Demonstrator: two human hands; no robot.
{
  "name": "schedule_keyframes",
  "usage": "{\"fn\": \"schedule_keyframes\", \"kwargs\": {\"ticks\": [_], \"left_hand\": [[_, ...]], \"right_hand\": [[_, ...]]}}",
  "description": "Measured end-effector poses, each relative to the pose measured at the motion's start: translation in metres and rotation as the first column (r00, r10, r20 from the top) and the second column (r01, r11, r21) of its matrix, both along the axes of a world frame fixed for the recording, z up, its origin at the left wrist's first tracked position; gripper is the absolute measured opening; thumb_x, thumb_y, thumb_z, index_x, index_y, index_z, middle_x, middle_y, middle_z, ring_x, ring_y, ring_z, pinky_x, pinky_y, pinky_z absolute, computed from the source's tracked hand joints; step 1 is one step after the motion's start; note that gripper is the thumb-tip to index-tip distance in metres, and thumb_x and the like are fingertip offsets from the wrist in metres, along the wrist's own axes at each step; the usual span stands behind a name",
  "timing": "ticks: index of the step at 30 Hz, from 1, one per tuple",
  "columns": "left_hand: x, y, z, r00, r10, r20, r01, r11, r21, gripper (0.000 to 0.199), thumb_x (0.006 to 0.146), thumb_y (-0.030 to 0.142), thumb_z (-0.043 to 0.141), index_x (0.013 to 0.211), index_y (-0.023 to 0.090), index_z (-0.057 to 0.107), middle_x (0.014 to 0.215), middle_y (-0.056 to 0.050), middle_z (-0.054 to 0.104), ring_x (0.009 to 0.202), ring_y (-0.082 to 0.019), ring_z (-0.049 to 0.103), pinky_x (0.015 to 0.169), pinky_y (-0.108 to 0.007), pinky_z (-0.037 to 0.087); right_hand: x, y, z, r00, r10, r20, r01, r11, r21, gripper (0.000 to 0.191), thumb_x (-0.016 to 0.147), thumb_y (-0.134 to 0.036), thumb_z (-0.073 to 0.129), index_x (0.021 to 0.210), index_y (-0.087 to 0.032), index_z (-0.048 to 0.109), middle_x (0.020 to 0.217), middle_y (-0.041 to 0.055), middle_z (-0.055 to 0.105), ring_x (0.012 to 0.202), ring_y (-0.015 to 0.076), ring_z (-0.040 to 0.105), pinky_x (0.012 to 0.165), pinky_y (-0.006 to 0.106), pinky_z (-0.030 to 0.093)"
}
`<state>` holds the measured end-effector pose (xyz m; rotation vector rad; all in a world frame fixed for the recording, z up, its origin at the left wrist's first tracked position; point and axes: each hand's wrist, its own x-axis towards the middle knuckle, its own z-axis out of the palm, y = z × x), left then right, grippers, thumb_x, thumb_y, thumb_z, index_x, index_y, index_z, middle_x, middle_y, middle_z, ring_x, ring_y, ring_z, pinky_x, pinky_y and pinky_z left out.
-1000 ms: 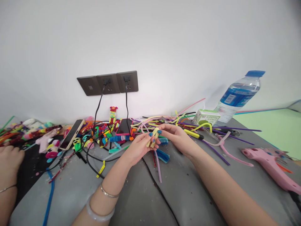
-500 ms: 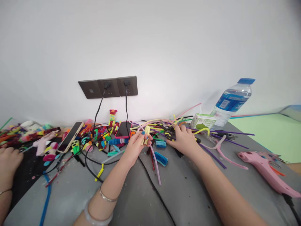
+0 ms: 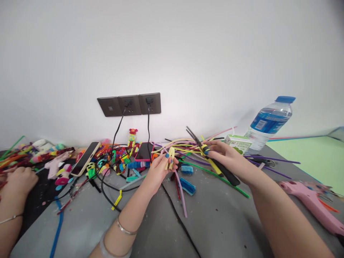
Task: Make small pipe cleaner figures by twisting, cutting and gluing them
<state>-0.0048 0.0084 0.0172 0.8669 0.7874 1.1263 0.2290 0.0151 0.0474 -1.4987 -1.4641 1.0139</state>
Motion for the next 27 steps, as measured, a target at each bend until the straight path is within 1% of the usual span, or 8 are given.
{"fn": "schedule_keyframes", "kwargs": {"ticks": [2, 4, 7, 11, 15, 17, 22, 27], "left_hand": [[-0.001, 0.000, 0.001, 0.999, -0.016, 0.037, 0.016, 1.000, -0.011, 0.029, 0.076, 0.039, 0.073, 0.073, 0.014, 0.059, 0.083, -0.006, 0.065, 0.068, -0.014, 0.059, 0.067, -0.029, 0.045], [-0.001, 0.000, 0.002, 0.996, -0.036, 0.081, 0.039, 0.999, -0.032, 0.028, 0.076, 0.037, 0.074, 0.073, 0.014, 0.059, 0.083, -0.006, 0.066, 0.068, -0.014, 0.059, 0.067, -0.029, 0.046], [-0.002, -0.001, 0.004, 0.988, -0.060, 0.144, 0.073, 0.994, -0.083, 0.026, 0.075, 0.036, 0.075, 0.076, 0.013, 0.062, 0.082, -0.006, 0.066, 0.067, -0.014, 0.060, 0.069, -0.030, 0.048], [-0.002, -0.001, 0.007, 0.976, -0.075, 0.206, 0.105, 0.985, -0.139, 0.022, 0.076, 0.032, 0.074, 0.077, 0.013, 0.063, 0.080, -0.005, 0.066, 0.066, -0.013, 0.060, 0.070, -0.030, 0.049], [-0.003, 0.000, 0.008, 0.986, -0.010, 0.167, 0.026, 0.995, -0.095, 0.024, 0.075, 0.033, 0.074, 0.073, 0.014, 0.061, 0.081, -0.005, 0.066, 0.069, -0.014, 0.060, 0.071, -0.030, 0.050], [-0.004, 0.001, 0.006, 0.994, 0.060, 0.094, -0.058, 0.998, -0.028, 0.027, 0.073, 0.037, 0.075, 0.072, 0.015, 0.060, 0.080, -0.005, 0.066, 0.069, -0.014, 0.060, 0.070, -0.030, 0.050], [-0.007, 0.004, -0.001, 0.987, 0.157, -0.026, -0.153, 0.983, 0.101, 0.033, 0.075, 0.046, 0.071, 0.071, 0.017, 0.056, 0.081, -0.004, 0.067, 0.074, -0.016, 0.061, 0.071, -0.029, 0.047], [-0.007, 0.005, -0.004, 0.984, 0.157, -0.082, -0.144, 0.979, 0.144, 0.036, 0.078, 0.051, 0.068, 0.071, 0.019, 0.054, 0.080, -0.003, 0.065, 0.073, -0.016, 0.059, 0.069, -0.028, 0.046]], "right_hand": [[-0.002, -0.001, 0.008, 0.952, 0.047, -0.301, -0.076, 0.993, -0.085, 0.036, 0.077, -0.043, 0.057, 0.106, -0.022, 0.060, 0.092, 0.0099, 0.070, 0.084, 0.0290, 0.067, 0.075, 0.040, 0.052], [-0.006, 0.000, 0.013, 0.828, 0.075, -0.556, -0.159, 0.982, -0.106, 0.030, 0.080, -0.042, 0.049, 0.099, -0.022, 0.061, 0.092, 0.0117, 0.071, 0.086, 0.0304, 0.068, 0.078, 0.042, 0.052], [-0.012, 0.001, 0.018, 0.679, 0.142, -0.720, -0.277, 0.958, -0.073, 0.035, 0.086, -0.043, 0.034, 0.087, -0.022, 0.062, 0.093, 0.0152, 0.071, 0.091, 0.0313, 0.068, 0.081, 0.045, 0.050], [-0.011, -0.002, 0.021, 0.768, 0.234, -0.596, -0.328, 0.943, -0.052, 0.057, 0.089, -0.047, 0.019, 0.097, -0.017, 0.067, 0.090, 0.0183, 0.069, 0.090, 0.0317, 0.067, 0.077, 0.045, 0.048], [-0.004, -0.011, 0.017, 0.887, 0.242, -0.393, -0.302, 0.948, -0.096, 0.055, 0.086, -0.051, 0.024, 0.097, -0.020, 0.067, 0.083, 0.0142, 0.067, 0.082, 0.0289, 0.067, 0.073, 0.043, 0.047], [-0.003, -0.015, 0.014, 0.862, 0.329, -0.386, -0.415, 0.895, -0.162, 0.051, 0.078, -0.058, 0.033, 0.093, -0.021, 0.066, 0.084, 0.0136, 0.067, 0.077, 0.0280, 0.066, 0.070, 0.041, 0.047], [-0.009, -0.022, 0.014, 0.609, 0.479, -0.632, -0.748, 0.613, -0.256, 0.049, 0.066, -0.060, 0.056, 0.095, -0.021, 0.064, 0.088, 0.0133, 0.066, 0.074, 0.0290, 0.066, 0.070, 0.043, 0.052], [-0.013, -0.024, 0.011, 0.513, 0.475, -0.715, -0.810, 0.544, -0.220, 0.039, 0.074, -0.055, 0.062, 0.091, -0.020, 0.066, 0.087, 0.0114, 0.065, 0.079, 0.0311, 0.068, 0.077, 0.046, 0.053]]}}
